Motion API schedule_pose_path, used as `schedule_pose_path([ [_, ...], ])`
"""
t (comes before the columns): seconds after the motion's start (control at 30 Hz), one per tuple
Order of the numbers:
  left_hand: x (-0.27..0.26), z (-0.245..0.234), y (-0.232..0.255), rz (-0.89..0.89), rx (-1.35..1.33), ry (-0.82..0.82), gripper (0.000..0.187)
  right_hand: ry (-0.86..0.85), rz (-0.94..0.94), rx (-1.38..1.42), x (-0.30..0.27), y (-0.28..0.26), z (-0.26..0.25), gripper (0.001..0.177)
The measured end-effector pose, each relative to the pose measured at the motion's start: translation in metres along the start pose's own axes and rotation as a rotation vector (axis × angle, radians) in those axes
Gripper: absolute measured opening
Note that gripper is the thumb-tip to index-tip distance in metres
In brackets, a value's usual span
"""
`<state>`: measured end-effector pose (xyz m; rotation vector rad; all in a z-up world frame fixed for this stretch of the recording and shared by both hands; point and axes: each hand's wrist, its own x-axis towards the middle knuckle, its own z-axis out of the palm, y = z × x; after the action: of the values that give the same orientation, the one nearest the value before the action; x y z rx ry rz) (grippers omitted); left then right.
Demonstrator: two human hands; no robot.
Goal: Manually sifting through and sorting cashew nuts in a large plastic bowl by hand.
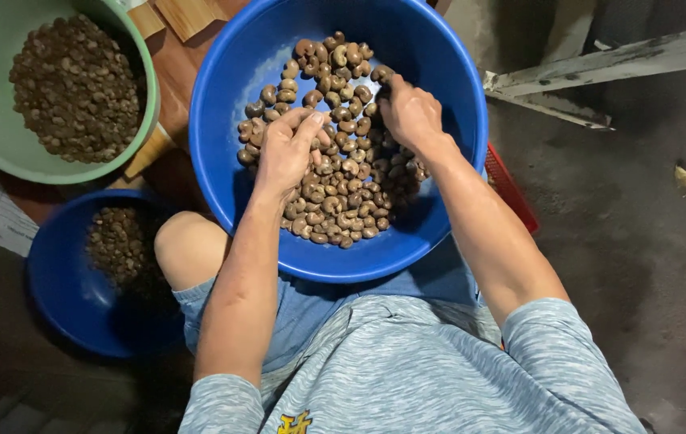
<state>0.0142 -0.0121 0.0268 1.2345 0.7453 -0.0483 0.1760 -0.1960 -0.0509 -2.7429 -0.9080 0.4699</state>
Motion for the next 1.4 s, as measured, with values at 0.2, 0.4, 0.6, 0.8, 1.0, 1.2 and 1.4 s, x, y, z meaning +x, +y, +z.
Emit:
schedule_pose_path([
  [0.2,0.009,-0.005,-0.013,0.109,-0.072,0.045,0.019,0.075,-0.162,-0.005,0.027,-0.031,0.023,0.027],
  [0.4,0.014,-0.026,-0.003,0.228,-0.284,0.319,0.024,-0.161,-0.178,0.014,0.013,-0.064,0.042,0.034],
  [0.6,-0.007,-0.030,0.020,0.242,-0.524,0.225,0.018,0.082,-0.114,0.019,0.032,-0.058,0.028,0.058],
  [0.8,-0.007,-0.031,0.025,0.238,-0.496,0.200,0.019,0.105,-0.310,0.143,0.031,-0.073,0.019,0.041],
  [1.0,-0.012,-0.031,0.029,0.231,-0.462,0.185,0.022,-0.209,-0.095,0.115,0.060,-0.082,0.025,0.075],
  [1.2,-0.010,-0.036,0.028,0.272,-0.489,0.168,0.020,0.200,-0.234,0.531,0.042,-0.083,0.001,0.027],
  [1.4,-0.009,-0.034,0.027,0.301,-0.486,0.170,0.021,0.118,0.036,0.567,0.010,-0.057,-0.024,0.019],
])
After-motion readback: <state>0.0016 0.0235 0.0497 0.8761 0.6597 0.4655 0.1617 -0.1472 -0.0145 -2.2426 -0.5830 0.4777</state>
